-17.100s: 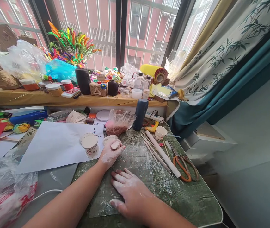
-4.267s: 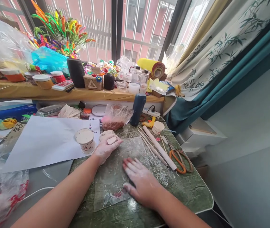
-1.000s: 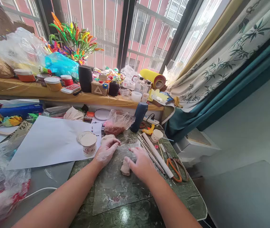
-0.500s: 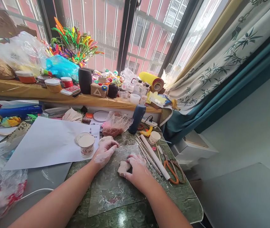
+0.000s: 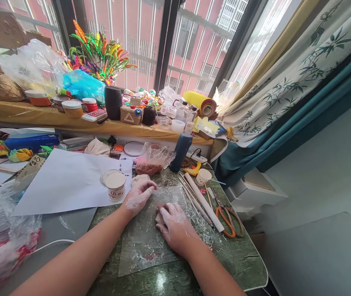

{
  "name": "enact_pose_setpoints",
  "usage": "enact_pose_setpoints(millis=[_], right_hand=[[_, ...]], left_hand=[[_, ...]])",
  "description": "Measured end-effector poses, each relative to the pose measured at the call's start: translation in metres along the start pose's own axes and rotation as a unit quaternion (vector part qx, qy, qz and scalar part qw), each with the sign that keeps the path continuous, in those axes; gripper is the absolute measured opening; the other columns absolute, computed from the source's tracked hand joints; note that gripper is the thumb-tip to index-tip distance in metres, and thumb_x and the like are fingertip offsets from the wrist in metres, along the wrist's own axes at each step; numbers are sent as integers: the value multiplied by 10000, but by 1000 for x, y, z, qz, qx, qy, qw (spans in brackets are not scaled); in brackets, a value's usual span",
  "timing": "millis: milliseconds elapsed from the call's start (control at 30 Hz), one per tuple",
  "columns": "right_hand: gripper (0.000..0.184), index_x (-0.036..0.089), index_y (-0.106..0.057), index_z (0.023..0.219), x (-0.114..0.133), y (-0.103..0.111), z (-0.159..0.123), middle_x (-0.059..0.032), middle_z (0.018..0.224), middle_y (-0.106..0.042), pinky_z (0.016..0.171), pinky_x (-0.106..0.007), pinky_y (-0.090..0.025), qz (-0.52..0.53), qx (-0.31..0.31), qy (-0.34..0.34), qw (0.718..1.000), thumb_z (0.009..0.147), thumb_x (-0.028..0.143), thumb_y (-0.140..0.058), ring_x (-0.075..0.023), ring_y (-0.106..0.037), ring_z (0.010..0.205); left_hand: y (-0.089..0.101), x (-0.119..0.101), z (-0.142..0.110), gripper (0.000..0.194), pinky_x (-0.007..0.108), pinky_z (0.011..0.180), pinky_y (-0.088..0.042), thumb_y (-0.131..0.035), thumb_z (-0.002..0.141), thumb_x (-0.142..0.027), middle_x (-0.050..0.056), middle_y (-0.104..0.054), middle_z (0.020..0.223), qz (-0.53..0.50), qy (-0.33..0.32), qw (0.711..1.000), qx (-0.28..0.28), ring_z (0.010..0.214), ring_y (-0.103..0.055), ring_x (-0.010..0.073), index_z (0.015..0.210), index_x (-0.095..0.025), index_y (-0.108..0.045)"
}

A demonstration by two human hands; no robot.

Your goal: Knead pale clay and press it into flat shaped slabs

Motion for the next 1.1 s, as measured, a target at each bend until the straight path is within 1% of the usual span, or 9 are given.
enact_pose_setpoints(millis=[100, 200, 300, 367, 467, 733, 833, 1000, 1100], right_hand=[[545, 177, -495, 1456, 1, -3, 0, -154, 1320, -586, 1064, -491, -450, -10, -5, 1, 1000, 922, 220, -598, -320, -511, 1229], [548, 181, -510, 1433, 2, -5, -5, -147, 1319, -576, 1066, -481, -456, 14, -9, -12, 1000, 900, 225, -631, -314, -507, 1230], [612, 187, -467, 1467, 3, -8, -10, -152, 1345, -555, 1071, -482, -457, 31, -22, -30, 999, 887, 239, -651, -314, -492, 1253], [624, 186, -441, 1488, 4, -10, -12, -160, 1347, -553, 1070, -494, -455, 23, -26, -28, 999, 898, 239, -638, -319, -488, 1257], [610, 189, -441, 1490, 7, -13, -12, -161, 1326, -568, 1064, -502, -455, 5, -26, -23, 999, 911, 233, -626, -322, -493, 1244], [536, 183, -491, 1454, 6, -15, -4, -161, 1301, -581, 1055, -495, -443, -18, -25, -56, 998, 928, 217, -593, -334, -504, 1209], [498, 190, -516, 1425, 4, -17, 1, -169, 1263, -590, 1026, -514, -447, -26, -43, -82, 995, 937, 257, -591, -348, -513, 1183], [427, 225, -567, 1366, 8, -21, 11, -166, 1166, -598, 966, -523, -463, -39, -96, -149, 983, 950, 318, -571, -369, -537, 1103], [434, 202, -560, 1372, 9, -20, 15, -179, 1174, -594, 974, -533, -458, -41, -95, -164, 981, 948, 296, -564, -375, -534, 1104]], left_hand=[[1, -2, -1, 180, 363, 807, -507, -558, 831, -349, 34, -727, 930, 0, 10, 1000, -2, 864, -654, 215, 899, -231, -676], [1, -3, -2, 173, 363, 802, -503, -555, 830, -342, 31, -727, 919, -7, 4, 1000, -4, 857, -652, 214, 892, -234, -675], [0, -1, 0, 163, 364, 821, -498, -553, 830, -337, 32, -722, 903, -15, -2, 1000, -2, 865, -651, 213, 880, -231, -668], [-1, 1, 1, 161, 363, 829, -497, -554, 830, -341, 33, -719, 890, -22, -3, 1000, -3, 864, -652, 211, 871, -228, -662], [-1, 1, 2, 165, 359, 834, -499, -556, 828, -349, 31, -715, 883, -22, -5, 1000, -1, 866, -654, 210, 867, -226, -660], [0, 0, 1, 175, 367, 857, -511, -549, 841, -349, 38, -723, 905, -12, -8, 1000, 6, 880, -665, 210, 876, -224, -665], [0, 0, -1, 183, 370, 859, -513, -542, 844, -344, 36, -728, 904, -1, -1, 1000, 3, 875, -670, 211, 892, -226, -673], [1, -8, -4, 165, 377, 865, -503, -550, 830, -314, 30, -727, 892, 26, -2, 1000, 0, 875, -661, 216, 871, -225, -682], [0, -9, -4, 171, 374, 847, -504, -539, 833, -320, 28, -724, 885, 22, 5, 1000, 3, 860, -656, 213, 862, -223, -677]])
Point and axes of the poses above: each hand's wrist, its own z-axis towards the middle knuckle, its own y-axis out of the back of the hand, x = y × z, the point moved 5 cm from there along z, towards the middle knuckle
